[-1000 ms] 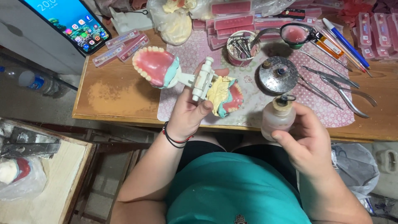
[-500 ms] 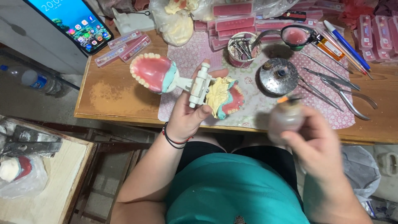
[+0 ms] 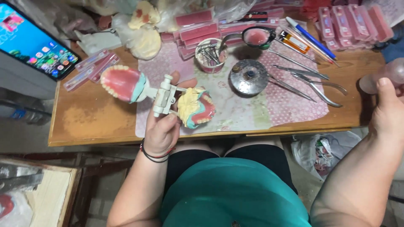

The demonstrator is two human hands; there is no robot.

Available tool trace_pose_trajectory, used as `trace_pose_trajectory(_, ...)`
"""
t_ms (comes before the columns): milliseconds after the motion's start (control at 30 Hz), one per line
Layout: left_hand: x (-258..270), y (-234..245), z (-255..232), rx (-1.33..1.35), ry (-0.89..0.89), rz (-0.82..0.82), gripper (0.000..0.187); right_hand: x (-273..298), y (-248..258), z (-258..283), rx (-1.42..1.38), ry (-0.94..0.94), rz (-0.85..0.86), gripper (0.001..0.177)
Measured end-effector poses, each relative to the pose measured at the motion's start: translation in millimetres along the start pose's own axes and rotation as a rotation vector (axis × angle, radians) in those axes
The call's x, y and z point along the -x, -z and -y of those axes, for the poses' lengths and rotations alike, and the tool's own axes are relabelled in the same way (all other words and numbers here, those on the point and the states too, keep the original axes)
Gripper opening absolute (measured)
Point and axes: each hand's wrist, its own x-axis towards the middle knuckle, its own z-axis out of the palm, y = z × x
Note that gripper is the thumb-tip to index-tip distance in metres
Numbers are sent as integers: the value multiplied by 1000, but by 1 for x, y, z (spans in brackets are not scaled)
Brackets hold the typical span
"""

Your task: Applying a liquid or paste material to a dental model of an upper denture and refining it with a small tool while using an articulator.

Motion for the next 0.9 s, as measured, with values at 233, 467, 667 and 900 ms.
trace_pose_trajectory(233, 3, 8, 5, 62, 8, 22, 81, 8, -35, 18, -256, -147, 244, 42)
trace_pose_trajectory(467, 3, 11, 4, 107, 40, 101, 74, 9, -45, -29, 96, 103, 10, 30)
trace_pose_trajectory(667, 1, 10, 1, 53, 79, 134, 72, 115, -150, 141, -224, 614, 116, 43)
trace_pose_trajectory(900, 7, 10, -2, 187, 181, 192, 73, 134, -222, 212, -104, 779, 881, 90)
